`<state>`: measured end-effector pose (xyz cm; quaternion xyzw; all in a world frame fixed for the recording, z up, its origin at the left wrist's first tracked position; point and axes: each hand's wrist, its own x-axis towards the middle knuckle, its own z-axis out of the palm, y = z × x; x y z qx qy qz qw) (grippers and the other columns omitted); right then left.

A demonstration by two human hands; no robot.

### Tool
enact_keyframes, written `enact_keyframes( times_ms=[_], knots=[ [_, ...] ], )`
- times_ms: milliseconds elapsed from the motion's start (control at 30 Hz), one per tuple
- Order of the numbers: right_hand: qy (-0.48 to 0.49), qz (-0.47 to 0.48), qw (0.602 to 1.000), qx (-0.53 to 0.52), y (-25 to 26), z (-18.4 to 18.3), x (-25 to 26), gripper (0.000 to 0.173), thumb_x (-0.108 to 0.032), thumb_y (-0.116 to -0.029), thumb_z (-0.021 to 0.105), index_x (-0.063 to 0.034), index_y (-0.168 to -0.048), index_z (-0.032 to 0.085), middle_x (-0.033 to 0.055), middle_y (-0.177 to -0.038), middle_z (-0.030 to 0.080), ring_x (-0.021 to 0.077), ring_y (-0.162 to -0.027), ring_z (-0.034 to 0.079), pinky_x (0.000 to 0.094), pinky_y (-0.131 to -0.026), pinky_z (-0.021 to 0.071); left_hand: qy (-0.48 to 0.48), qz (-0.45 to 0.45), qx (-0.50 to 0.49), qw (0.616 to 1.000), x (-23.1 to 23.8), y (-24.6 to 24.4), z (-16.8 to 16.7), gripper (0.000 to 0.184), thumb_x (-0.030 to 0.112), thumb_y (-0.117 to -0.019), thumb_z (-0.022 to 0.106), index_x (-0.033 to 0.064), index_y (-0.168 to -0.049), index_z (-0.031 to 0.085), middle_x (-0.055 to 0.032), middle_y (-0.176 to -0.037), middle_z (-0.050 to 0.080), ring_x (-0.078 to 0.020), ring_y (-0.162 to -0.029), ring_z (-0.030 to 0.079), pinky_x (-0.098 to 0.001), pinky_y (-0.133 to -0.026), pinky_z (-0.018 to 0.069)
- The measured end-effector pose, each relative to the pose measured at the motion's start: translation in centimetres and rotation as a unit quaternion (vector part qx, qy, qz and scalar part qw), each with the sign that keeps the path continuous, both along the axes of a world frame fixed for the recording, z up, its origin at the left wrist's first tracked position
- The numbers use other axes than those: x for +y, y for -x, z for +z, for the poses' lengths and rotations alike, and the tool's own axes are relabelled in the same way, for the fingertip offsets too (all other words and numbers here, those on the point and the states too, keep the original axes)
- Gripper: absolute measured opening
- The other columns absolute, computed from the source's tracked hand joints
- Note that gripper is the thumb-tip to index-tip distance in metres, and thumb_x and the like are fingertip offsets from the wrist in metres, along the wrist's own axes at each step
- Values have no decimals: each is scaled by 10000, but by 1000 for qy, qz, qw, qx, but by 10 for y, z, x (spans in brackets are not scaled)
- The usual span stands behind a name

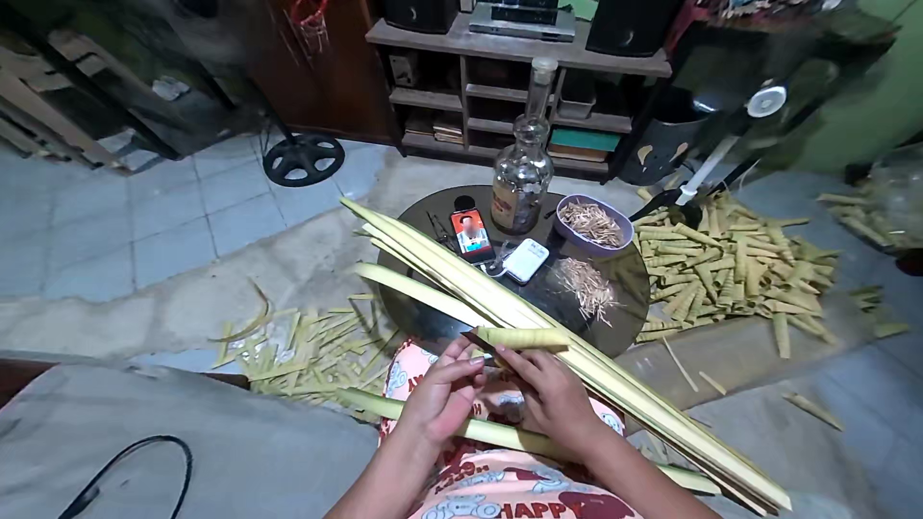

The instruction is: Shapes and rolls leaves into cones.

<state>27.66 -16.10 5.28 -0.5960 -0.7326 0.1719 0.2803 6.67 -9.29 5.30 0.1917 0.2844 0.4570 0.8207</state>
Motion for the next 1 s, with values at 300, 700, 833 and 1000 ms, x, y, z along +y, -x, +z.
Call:
enact_keyframes(
  times_ms=[300,700,833,1000],
  knots=[
    [208,-254,944,32,-100,16,74,526,-160,-1004,580,-191,-1521,488,227,-1420,526,379,-1227,585,542,-1028,490,-139,71,216,964,23,76,-27,148,16,-906,651,6,-1053,644,-131,-969,684,-185,-827,670,-352,-726,584],
    [134,-44,987,80,-63,16,48,449,-410,-1034,553,-203,-1431,588,72,-1364,617,228,-1225,608,460,-1029,517,-98,2,174,980,21,59,-21,144,36,-921,643,22,-1063,664,-94,-934,673,-140,-763,630,-308,-709,560],
    [307,168,907,235,-23,2,1,586,-336,-958,703,-221,-1496,502,53,-1291,665,171,-1077,682,419,-945,583,-109,-76,229,964,25,49,-15,161,70,-931,645,25,-1084,666,-80,-925,698,-134,-815,662,-303,-775,567],
    [403,152,857,282,-94,33,-36,463,-258,-948,670,-214,-1404,606,27,-1184,713,149,-990,696,376,-863,602,-289,0,682,672,21,66,29,177,79,-956,684,66,-1127,728,-98,-1122,719,-249,-1001,685,-490,-887,559]
  ],
)
